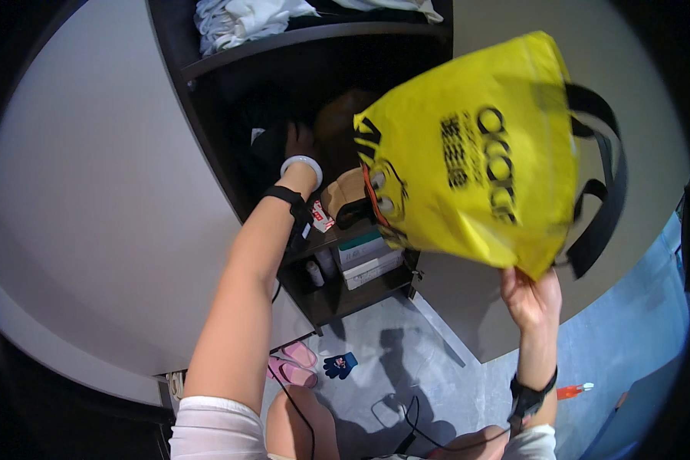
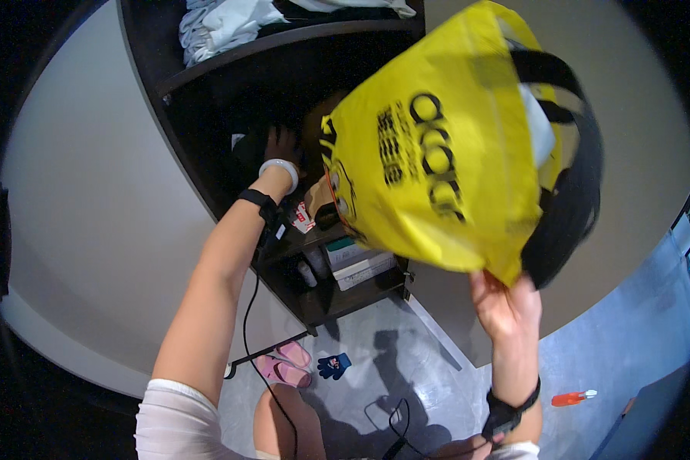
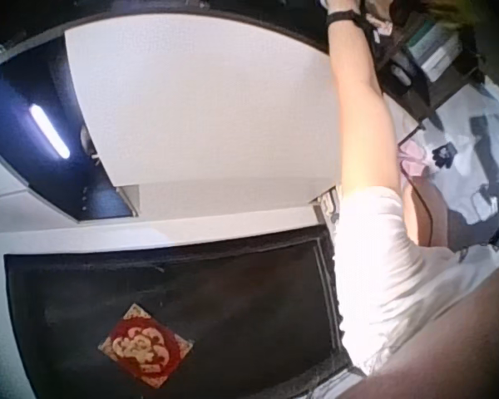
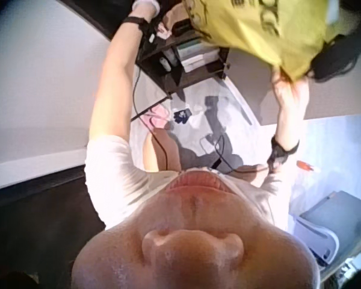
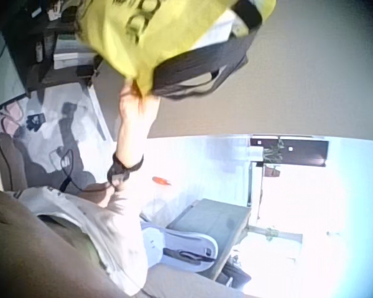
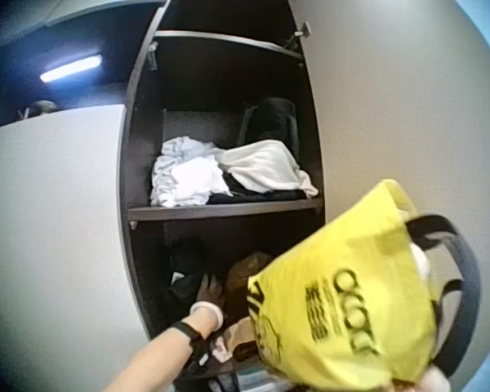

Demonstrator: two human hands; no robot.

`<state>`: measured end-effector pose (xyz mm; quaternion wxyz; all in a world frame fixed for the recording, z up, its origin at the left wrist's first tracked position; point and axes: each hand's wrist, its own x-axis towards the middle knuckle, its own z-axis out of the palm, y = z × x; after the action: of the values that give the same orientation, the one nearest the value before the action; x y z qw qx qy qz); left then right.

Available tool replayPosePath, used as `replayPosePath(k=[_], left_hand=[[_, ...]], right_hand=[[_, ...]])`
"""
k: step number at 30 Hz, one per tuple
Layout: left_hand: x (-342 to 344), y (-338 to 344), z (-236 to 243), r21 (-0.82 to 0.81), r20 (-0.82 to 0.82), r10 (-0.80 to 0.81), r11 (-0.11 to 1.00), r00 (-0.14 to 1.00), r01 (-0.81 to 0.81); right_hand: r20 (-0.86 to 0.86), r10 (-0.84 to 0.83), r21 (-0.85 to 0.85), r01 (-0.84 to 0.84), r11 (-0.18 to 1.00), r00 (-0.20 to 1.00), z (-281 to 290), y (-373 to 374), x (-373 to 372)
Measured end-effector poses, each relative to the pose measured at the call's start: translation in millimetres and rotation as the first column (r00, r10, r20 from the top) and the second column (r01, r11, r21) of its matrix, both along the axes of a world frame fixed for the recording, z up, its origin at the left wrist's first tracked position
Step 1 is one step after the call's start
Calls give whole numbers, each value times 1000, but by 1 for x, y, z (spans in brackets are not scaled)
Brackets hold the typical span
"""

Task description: The person sorts through items in a low cabinet, handling clothes, plastic-wrapped items, a yellow bag, and a brown tote bag, then wipes the cabinet shelf with a cloth.

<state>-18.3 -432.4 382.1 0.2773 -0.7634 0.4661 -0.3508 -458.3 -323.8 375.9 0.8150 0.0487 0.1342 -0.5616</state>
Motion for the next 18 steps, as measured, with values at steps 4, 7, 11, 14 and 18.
replayPosePath(k=[4, 7, 11, 14, 18], left_hand=[[34, -5, -20, -51, -35, -10, 999, 999, 8], [13, -1, -38, -216, -92, -200, 960, 975, 177], [-24, 14, -20, -30, -143, -167, 986, 976, 164], [-37, 34, -19, 12, -201, -161, 986, 966, 166], [-86, 73, 32, -138, -582, -425, 892, 694, 431]], right_hand=[[25, 118, -149, -113, 982, 993, 17, -49, 82], [10, 281, -291, -266, 919, 960, 11, -105, 134], [-176, 195, -366, -248, 897, 965, 13, -200, 222], [-386, 47, -410, -216, 886, 921, 29, -202, 253], [-664, -71, -485, -356, 799, 745, 63, -150, 260]])
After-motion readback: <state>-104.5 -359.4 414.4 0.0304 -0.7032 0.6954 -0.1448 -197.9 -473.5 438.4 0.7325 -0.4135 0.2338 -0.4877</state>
